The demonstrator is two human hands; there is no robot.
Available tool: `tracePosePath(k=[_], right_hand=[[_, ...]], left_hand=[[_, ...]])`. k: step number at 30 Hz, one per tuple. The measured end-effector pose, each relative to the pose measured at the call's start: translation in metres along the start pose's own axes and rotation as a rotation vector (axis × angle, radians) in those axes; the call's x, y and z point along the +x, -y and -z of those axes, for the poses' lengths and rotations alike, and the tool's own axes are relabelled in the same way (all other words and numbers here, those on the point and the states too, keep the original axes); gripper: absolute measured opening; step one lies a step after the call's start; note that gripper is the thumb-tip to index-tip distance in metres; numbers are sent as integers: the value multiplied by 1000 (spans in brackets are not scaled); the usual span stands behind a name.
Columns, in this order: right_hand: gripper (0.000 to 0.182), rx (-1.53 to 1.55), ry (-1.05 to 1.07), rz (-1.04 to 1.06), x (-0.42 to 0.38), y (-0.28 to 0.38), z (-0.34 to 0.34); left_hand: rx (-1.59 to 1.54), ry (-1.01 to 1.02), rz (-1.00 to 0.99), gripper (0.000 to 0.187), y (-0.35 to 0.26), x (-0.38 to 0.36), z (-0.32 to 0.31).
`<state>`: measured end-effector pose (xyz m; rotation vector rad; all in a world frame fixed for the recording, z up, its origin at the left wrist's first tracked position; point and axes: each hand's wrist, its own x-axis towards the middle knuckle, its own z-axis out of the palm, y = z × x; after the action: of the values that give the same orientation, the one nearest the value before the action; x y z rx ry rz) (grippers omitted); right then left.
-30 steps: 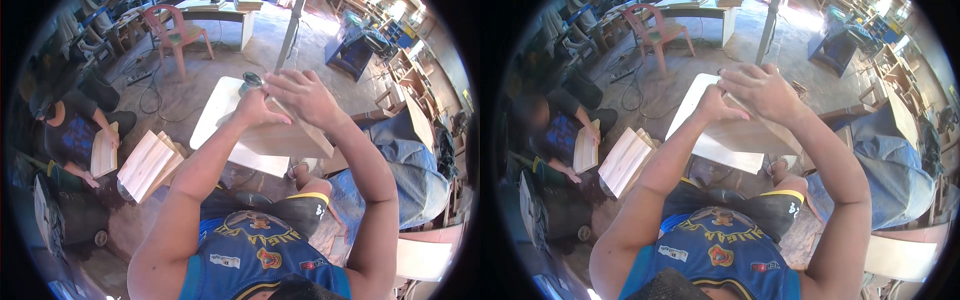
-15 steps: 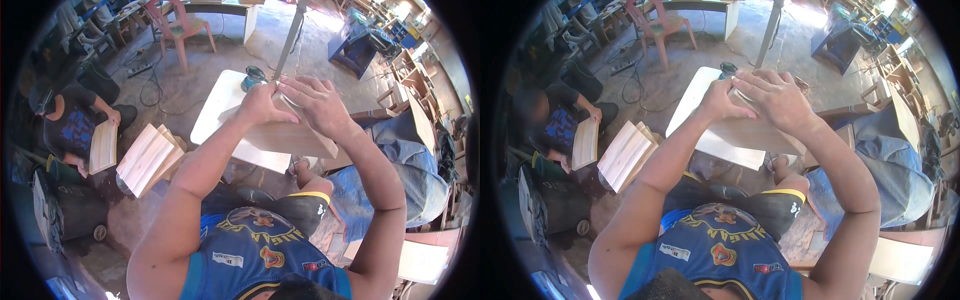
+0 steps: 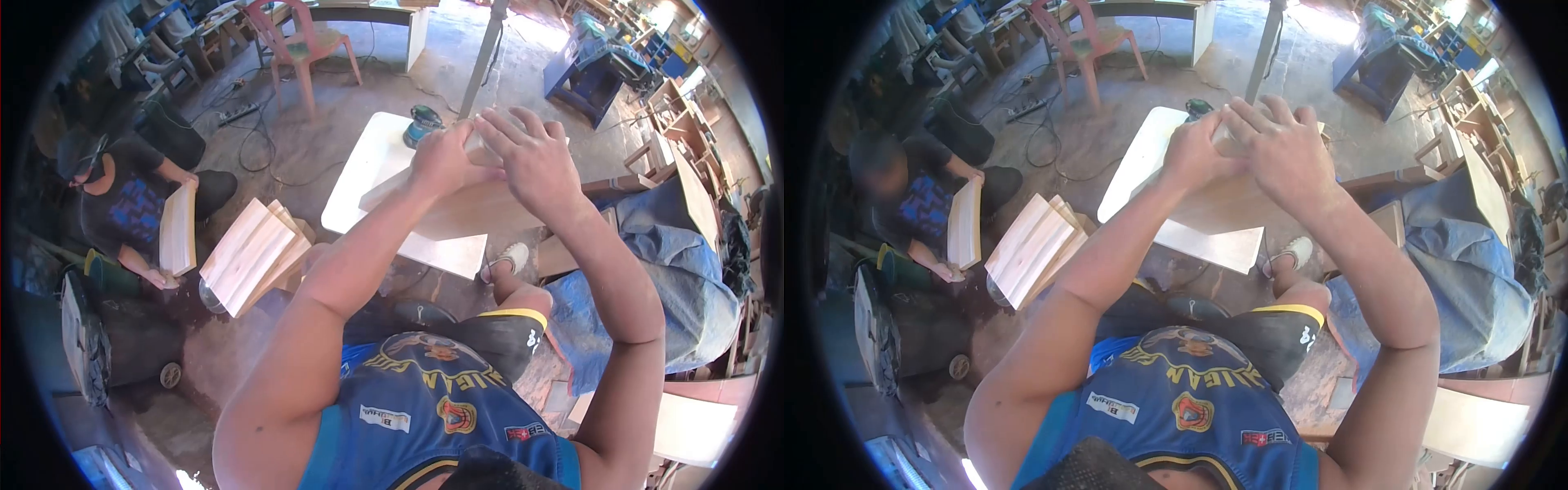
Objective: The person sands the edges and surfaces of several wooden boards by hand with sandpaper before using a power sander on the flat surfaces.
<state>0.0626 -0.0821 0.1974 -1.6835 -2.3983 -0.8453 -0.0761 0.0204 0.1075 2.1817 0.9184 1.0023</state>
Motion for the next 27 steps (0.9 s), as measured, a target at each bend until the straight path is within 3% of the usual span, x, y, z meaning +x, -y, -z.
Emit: tracePosePath(k=[22,24,27], right_hand=[[53,75,-85,24,-10,-15,-17],[52,78,-101,108,-16,-6,-17],[53,-90,-79,35,-2,-38,-35]], left_hand=[[-9,-17,-46,90,-1,2,-7],[-76,-37,-32,92,8,1,-11],[15,60,22,93,-5,1,-1]])
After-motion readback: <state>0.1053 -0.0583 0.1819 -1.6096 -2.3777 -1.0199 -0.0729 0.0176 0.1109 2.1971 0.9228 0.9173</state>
